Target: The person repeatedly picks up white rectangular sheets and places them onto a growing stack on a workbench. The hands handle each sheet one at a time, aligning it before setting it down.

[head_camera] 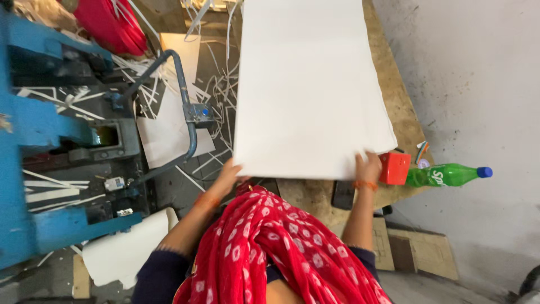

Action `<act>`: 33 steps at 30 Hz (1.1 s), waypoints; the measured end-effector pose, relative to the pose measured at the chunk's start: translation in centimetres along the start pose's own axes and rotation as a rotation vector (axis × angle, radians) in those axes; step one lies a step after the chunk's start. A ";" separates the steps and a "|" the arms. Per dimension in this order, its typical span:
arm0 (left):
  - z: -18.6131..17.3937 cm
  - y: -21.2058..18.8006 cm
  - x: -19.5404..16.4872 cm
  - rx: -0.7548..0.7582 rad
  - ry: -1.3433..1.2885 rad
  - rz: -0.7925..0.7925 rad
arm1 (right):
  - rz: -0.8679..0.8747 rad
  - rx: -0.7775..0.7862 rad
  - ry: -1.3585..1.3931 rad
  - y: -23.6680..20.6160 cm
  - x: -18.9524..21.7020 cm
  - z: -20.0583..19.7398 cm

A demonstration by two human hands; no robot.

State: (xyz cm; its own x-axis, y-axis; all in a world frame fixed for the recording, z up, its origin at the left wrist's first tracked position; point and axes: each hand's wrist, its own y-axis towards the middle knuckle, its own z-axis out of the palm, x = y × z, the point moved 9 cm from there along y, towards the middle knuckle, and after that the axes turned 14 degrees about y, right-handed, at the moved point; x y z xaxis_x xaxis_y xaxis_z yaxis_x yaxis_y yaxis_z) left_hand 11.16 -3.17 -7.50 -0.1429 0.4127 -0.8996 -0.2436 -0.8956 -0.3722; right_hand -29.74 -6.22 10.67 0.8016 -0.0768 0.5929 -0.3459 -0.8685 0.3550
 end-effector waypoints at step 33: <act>-66.5 -41.3 -10.6 -1.662 0.642 -0.155 | 0.248 1.089 1.114 -25.2 56.3 45.1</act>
State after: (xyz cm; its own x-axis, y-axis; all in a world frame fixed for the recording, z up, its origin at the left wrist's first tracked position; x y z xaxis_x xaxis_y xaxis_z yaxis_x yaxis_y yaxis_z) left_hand 86.54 18.37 2.23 0.2420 0.7415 -0.6257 0.9672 -0.2358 0.0946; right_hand 46.14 -10.76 2.48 -0.1359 -0.3071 0.9419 0.4869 -0.8487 -0.2064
